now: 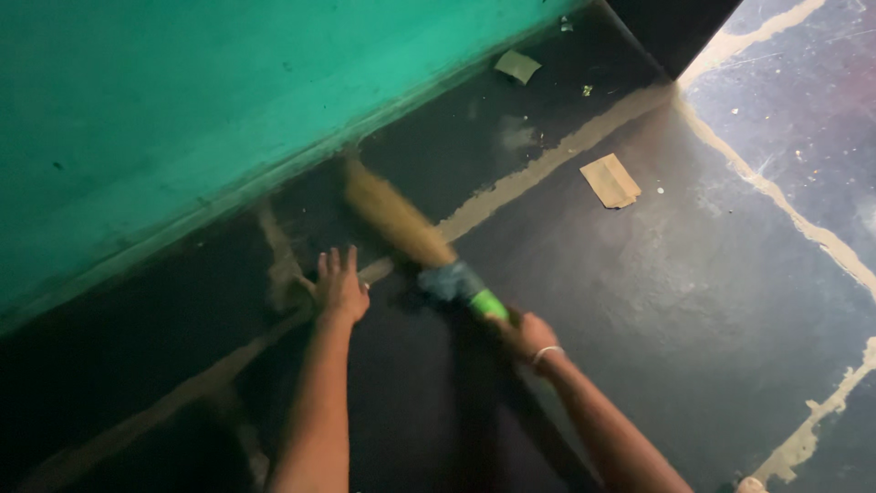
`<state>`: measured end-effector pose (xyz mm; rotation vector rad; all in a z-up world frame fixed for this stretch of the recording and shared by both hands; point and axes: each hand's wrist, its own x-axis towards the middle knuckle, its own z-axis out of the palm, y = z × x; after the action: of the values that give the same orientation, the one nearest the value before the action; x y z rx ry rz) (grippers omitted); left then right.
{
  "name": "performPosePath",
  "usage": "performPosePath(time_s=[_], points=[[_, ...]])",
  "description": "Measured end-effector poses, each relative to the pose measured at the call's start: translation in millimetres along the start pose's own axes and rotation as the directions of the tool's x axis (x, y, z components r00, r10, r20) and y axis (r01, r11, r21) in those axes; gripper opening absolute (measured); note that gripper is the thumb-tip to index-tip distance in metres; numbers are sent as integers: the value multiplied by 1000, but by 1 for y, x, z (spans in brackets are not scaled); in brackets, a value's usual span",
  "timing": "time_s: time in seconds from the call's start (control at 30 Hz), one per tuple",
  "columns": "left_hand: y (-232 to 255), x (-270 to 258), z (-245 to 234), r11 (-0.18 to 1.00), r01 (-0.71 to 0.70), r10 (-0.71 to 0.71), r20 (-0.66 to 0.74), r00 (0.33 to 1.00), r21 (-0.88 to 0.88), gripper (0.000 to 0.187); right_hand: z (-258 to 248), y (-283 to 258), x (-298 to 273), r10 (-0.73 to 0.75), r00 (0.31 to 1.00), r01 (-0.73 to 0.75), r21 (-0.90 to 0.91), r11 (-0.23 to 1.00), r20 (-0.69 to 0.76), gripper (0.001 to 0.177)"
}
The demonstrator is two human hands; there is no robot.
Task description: The person sweeps debris into a pile on the floor using a broom and then picks up several pieces of clothing by hand.
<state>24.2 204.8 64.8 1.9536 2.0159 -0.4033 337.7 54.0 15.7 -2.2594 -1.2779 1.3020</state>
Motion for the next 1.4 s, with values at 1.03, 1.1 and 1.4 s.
performPosePath(time_s=[1.03,1.1,1.4], points=[[65,13,16,995,-21,-34,532,846,97,170,20,11,137,-35,787,459,547,700,-616,47],[65,13,18,997,-29,-16,528,849,77,168,31,-9,141,-145,780,544,547,636,-608,48],[66,8,13,998,-12,-22,510,860,64,171,-37,-30,167,65,953,194,758,622,-297,44]])
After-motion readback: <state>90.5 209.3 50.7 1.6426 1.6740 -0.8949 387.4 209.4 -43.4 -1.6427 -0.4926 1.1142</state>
